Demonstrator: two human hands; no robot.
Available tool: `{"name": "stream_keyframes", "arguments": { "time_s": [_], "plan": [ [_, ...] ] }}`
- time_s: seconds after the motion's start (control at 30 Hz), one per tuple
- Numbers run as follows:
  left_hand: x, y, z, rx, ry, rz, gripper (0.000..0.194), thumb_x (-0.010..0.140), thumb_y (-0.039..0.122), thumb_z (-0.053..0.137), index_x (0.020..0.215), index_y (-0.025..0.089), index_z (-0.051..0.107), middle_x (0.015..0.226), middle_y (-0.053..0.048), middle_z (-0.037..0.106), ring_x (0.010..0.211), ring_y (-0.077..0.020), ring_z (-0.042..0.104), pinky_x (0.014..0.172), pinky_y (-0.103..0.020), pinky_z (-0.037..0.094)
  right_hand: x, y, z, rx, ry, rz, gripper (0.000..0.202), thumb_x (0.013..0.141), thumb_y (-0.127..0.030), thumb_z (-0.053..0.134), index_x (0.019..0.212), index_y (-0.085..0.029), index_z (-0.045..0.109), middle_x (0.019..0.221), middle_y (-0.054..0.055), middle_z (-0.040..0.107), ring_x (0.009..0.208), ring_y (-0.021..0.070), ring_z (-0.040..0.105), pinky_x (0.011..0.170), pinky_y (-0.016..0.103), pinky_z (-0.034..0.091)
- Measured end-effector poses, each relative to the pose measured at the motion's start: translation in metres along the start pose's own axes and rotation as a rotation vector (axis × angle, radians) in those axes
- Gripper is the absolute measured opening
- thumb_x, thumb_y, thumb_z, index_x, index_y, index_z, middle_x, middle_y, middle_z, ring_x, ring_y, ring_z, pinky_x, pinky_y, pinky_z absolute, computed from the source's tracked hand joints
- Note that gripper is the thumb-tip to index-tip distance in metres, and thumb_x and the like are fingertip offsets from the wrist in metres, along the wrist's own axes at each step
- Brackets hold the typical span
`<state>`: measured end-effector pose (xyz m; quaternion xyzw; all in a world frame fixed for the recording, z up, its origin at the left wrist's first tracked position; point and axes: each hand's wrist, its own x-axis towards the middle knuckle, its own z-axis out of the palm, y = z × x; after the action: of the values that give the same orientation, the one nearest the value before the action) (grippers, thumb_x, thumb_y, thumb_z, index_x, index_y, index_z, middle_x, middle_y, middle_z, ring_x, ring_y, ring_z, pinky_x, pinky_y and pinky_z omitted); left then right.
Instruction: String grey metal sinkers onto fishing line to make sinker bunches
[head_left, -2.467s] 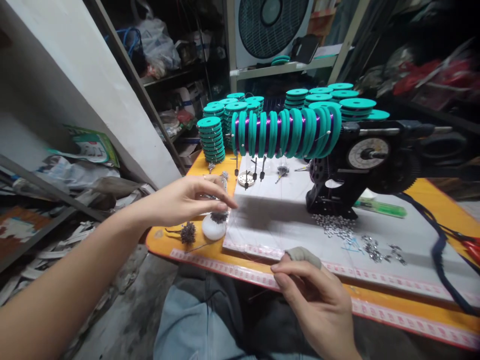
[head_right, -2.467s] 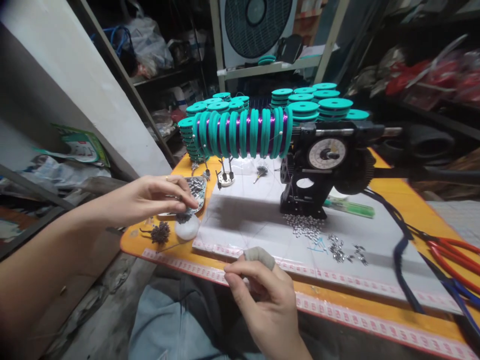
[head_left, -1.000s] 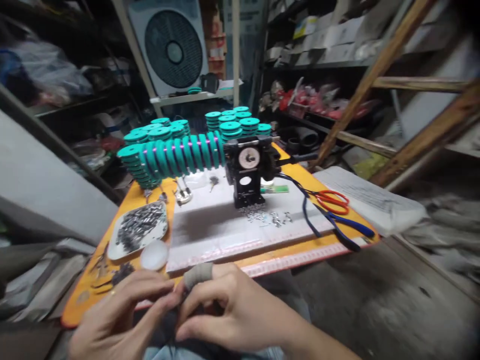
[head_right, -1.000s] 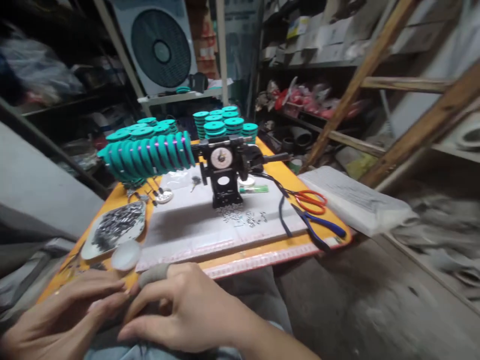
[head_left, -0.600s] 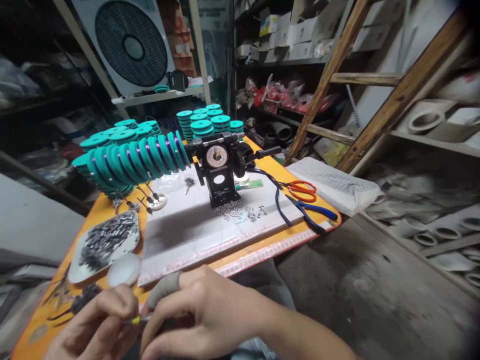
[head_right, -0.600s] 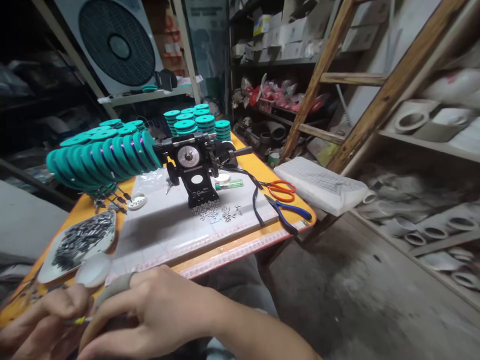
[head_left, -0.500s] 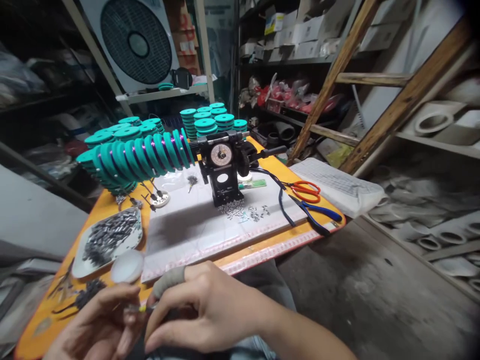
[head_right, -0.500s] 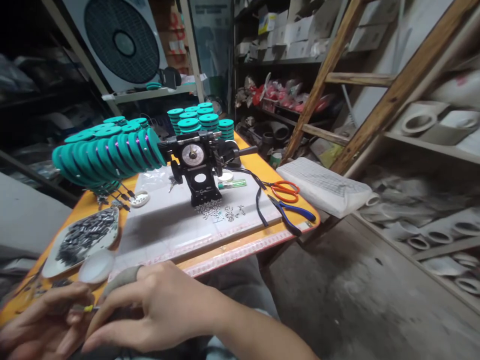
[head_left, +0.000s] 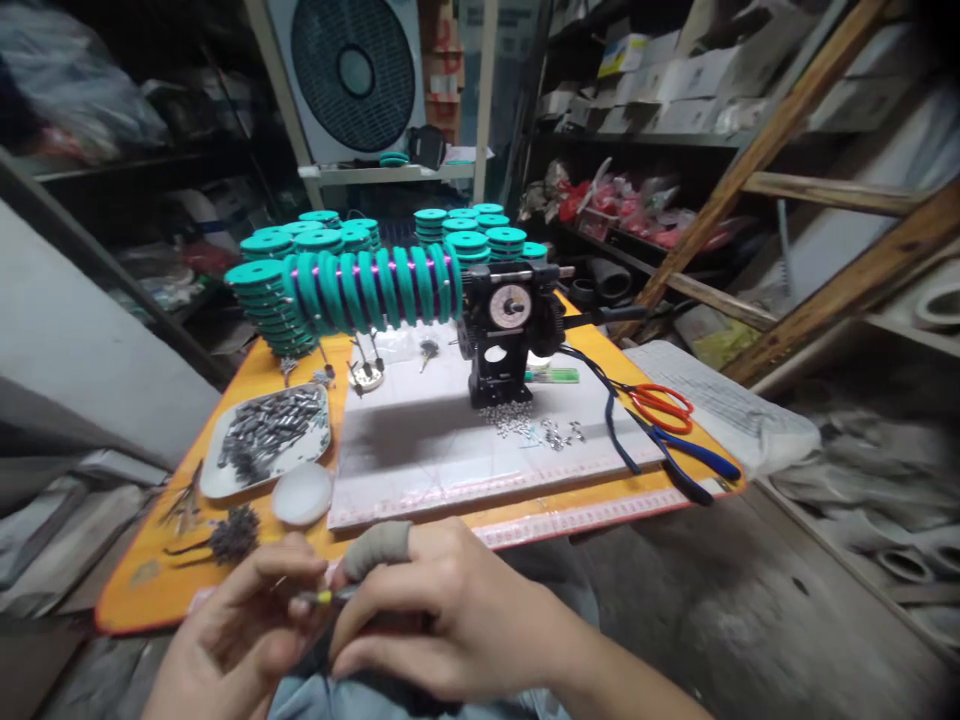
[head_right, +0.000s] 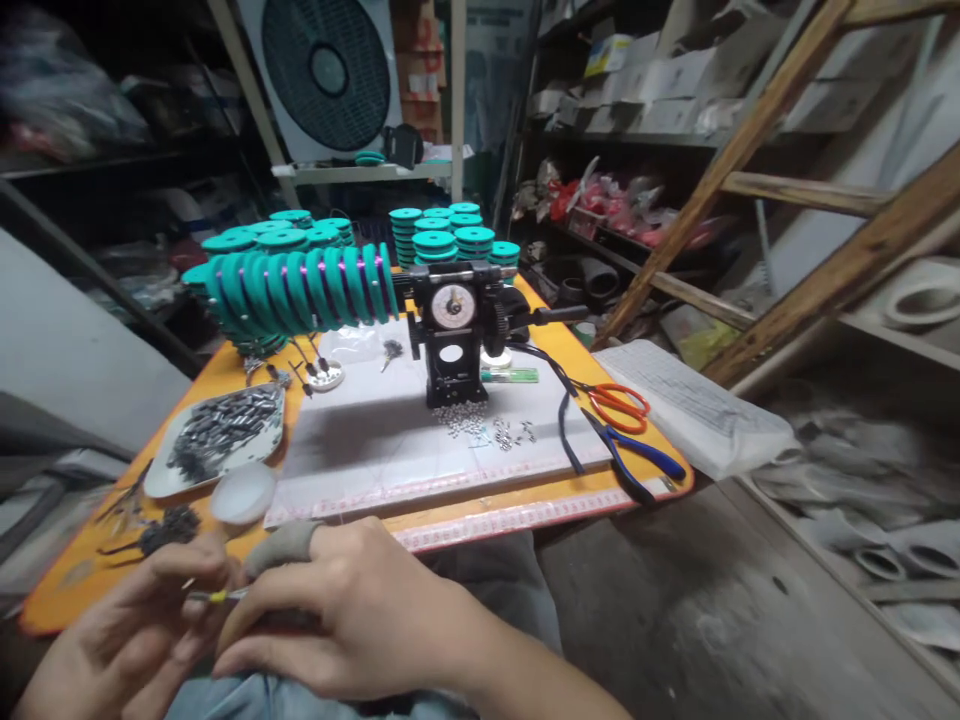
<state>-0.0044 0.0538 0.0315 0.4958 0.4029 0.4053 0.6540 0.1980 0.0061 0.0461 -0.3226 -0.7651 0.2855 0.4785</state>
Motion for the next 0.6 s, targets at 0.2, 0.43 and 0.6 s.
{"name": "stream_keyframes", "arguments": {
  "time_s": [0.2, 0.43, 0.6],
  "plan": [
    [-0.002, 0.001, -0.003, 0.185, 0.015, 0.328, 0.012, 0.078, 0.026, 0.081, 0.069, 0.028, 0.074, 0.080, 0.002, 0.065, 0.077, -0.0143, 0.067, 0.070, -0.022, 0.060, 0.003, -0.010, 0.000, 0.129, 0.054, 0.180, 0.008, 0.091, -0.019, 0.073, 0.084, -0.015, 0.075, 0.111, 0.008, 0.069, 0.110, 0.0175, 0.066, 0.090, 0.021, 0.053],
    [0.017, 0.031, -0.026, 0.654, 0.449, 0.566, 0.005, 0.083, 0.025, 0.076, 0.086, 0.029, 0.076, 0.089, 0.003, 0.077, 0.084, -0.0189, 0.071, 0.084, -0.029, 0.057, -0.013, 0.023, 0.003, -0.007, 0.437, 0.337, 0.010, 0.093, -0.023, 0.068, 0.085, -0.022, 0.074, 0.109, 0.008, 0.066, 0.084, 0.0158, 0.065, 0.053, 0.020, 0.048],
    [0.046, 0.047, -0.030, 1.012, 0.187, 0.686, 0.008, 0.087, 0.022, 0.069, 0.089, 0.023, 0.076, 0.088, -0.002, 0.080, 0.078, -0.0194, 0.073, 0.078, -0.030, 0.057, -0.016, 0.039, 0.009, -0.043, 0.465, 0.305, 0.010, 0.093, -0.022, 0.067, 0.086, -0.022, 0.074, 0.104, 0.009, 0.066, 0.080, 0.0160, 0.064, 0.047, 0.020, 0.043]
  ]
}}
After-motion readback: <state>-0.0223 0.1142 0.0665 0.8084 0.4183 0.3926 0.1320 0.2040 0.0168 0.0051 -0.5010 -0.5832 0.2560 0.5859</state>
